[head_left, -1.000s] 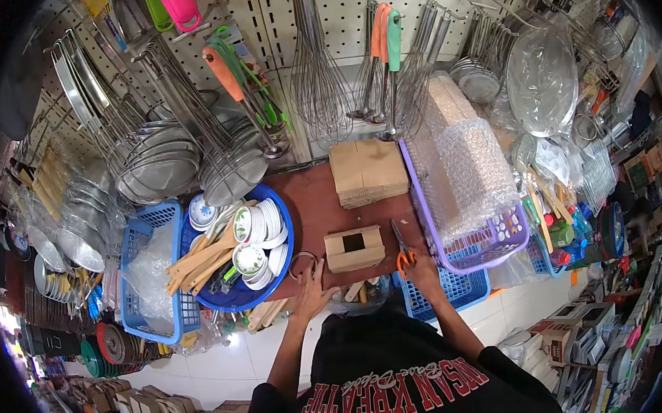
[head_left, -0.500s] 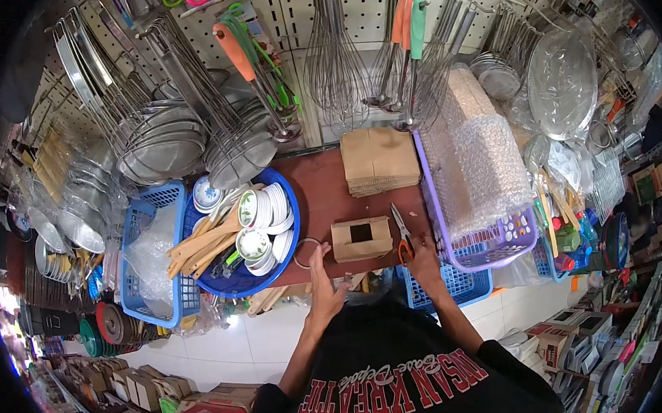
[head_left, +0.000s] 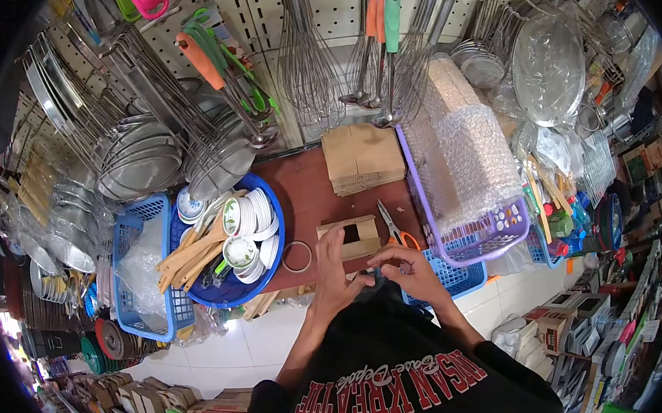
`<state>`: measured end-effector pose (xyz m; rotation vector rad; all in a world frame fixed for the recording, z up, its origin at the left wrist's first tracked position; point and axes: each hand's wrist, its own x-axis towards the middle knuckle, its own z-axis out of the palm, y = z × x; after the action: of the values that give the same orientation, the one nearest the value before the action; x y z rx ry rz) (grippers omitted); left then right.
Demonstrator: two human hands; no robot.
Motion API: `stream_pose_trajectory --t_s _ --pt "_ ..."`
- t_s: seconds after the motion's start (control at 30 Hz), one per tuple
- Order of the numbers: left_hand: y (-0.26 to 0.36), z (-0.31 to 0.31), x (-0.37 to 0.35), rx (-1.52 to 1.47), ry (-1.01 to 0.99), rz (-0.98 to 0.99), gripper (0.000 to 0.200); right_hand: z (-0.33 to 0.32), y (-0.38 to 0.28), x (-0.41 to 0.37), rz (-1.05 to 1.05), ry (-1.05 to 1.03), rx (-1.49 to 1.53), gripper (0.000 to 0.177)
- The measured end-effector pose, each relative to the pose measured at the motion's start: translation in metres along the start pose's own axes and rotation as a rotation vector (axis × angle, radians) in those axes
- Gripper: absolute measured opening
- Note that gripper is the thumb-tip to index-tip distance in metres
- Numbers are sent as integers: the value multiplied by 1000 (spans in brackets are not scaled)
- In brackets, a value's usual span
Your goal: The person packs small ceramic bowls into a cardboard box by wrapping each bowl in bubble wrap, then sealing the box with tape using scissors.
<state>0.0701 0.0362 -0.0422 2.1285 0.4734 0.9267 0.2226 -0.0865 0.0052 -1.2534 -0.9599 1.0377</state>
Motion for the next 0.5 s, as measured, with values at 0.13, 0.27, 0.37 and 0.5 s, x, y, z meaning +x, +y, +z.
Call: stream_pose_trajectory --t_s 0.13,0.27,0.37,0.5 --pt "-1 2 5 19 10 55 100 0 -3 4 -43 -9 -120 15" --pt "-5 -2 3 73 -13 11 93 3 0 9 -44 91 -155 11" --pt "-21 -8 -1 228 -73 -103 80 -3 17 11 -70 245 -175 10" --pt "-50 -2 -7 257 24 -233 56 -18 39 13 -25 334 -121 9"
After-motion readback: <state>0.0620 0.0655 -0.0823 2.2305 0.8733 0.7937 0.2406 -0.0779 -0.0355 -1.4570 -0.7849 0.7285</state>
